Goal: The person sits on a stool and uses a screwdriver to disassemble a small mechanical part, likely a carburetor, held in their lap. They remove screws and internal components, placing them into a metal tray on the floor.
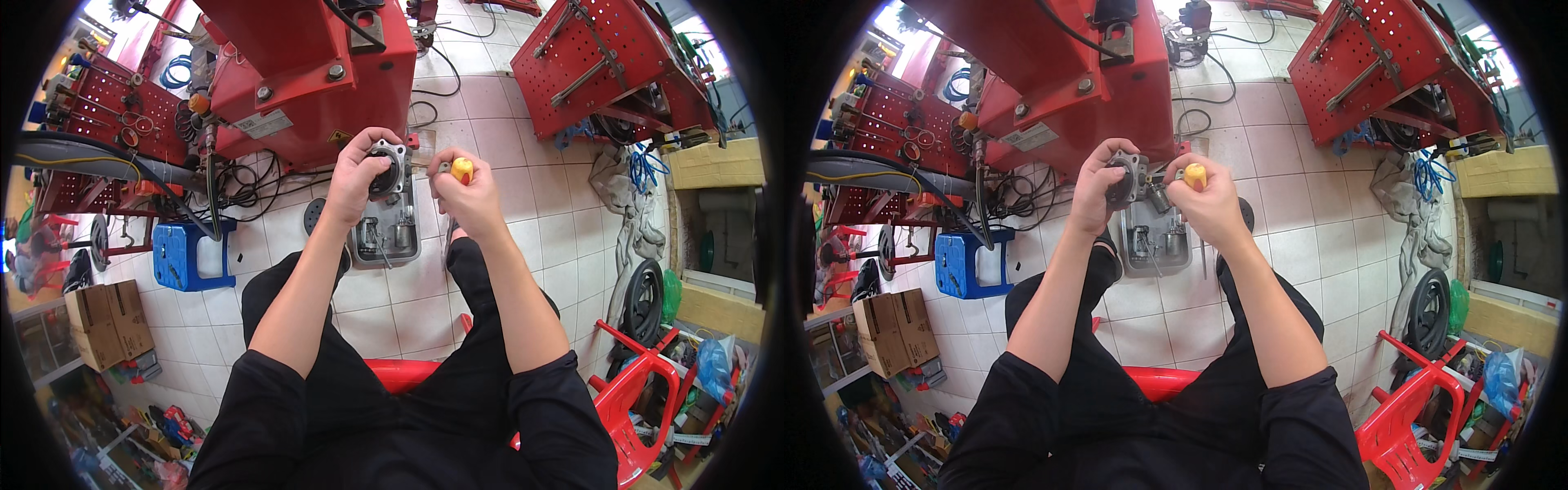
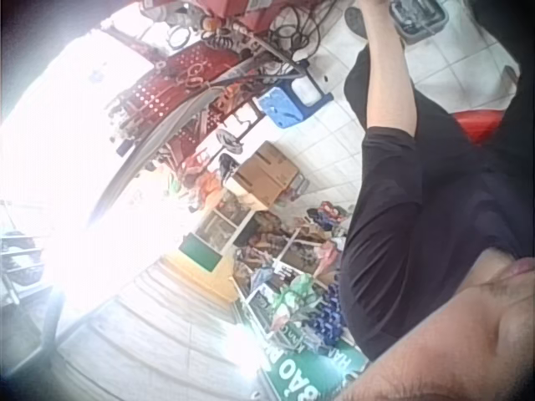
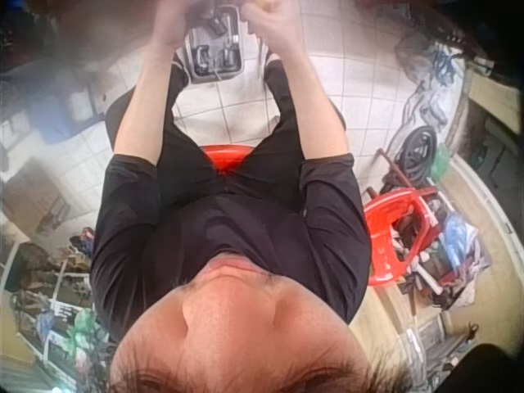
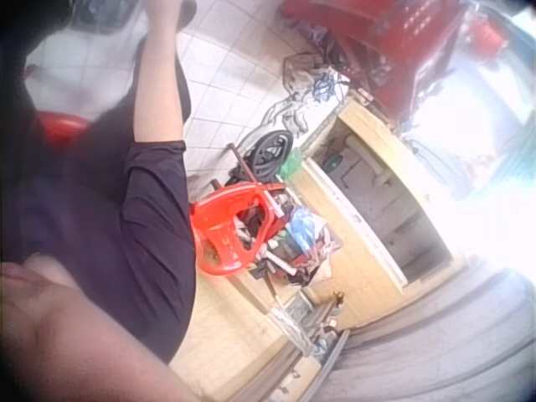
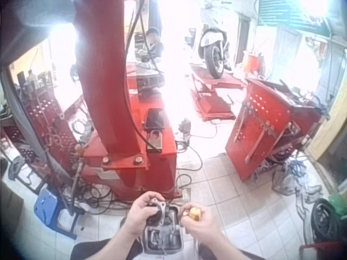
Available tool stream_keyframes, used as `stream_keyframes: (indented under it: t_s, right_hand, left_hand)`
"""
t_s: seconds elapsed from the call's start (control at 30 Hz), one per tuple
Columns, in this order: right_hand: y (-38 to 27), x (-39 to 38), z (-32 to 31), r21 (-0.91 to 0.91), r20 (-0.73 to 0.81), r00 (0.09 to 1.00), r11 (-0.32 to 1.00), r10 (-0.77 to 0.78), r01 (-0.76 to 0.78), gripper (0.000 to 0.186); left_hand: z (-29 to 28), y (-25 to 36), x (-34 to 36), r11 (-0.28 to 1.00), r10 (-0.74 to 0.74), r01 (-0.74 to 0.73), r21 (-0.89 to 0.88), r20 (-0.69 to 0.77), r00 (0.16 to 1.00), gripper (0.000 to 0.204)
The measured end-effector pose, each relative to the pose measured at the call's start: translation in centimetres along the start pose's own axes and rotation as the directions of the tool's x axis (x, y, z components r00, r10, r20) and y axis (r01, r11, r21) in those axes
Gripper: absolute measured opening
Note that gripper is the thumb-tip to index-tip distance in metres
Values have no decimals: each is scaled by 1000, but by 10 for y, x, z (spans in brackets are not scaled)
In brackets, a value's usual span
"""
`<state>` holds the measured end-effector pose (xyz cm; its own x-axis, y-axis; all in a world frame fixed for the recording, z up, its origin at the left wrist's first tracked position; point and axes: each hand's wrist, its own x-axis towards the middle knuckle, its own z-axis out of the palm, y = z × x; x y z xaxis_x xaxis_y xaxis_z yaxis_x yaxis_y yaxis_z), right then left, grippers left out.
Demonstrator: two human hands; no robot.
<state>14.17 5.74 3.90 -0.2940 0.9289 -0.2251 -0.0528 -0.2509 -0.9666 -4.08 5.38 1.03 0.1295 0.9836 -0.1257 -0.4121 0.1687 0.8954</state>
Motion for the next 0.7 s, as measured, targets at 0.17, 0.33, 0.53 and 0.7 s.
stream_keyframes:
  t_s: [0.17, 0.33, 0.53, 0.7]
  right_hand:
    - [2, 0, 9, -112, -55, 997, 992, -58, 52, 8]
    - [-5, 0, 1, -72, -38, 989, 987, 141, -144, 17]
    - [3, 3, -1, -316, 3, 997, 946, -78, 75, 17]
    - [4, 3, -3, -394, 7, 995, 914, -99, 94, 16]
  left_hand:
    - [-2, -6, 1, 981, 125, -124, 149, 6, 992, 30]
    - [-1, -4, -1, 963, 149, -142, 230, -13, 989, 29]
    - [2, -4, -2, 912, 180, -183, 367, 43, 983, 26]
    - [3, -1, -2, 892, 135, -128, 433, 15, 991, 26]
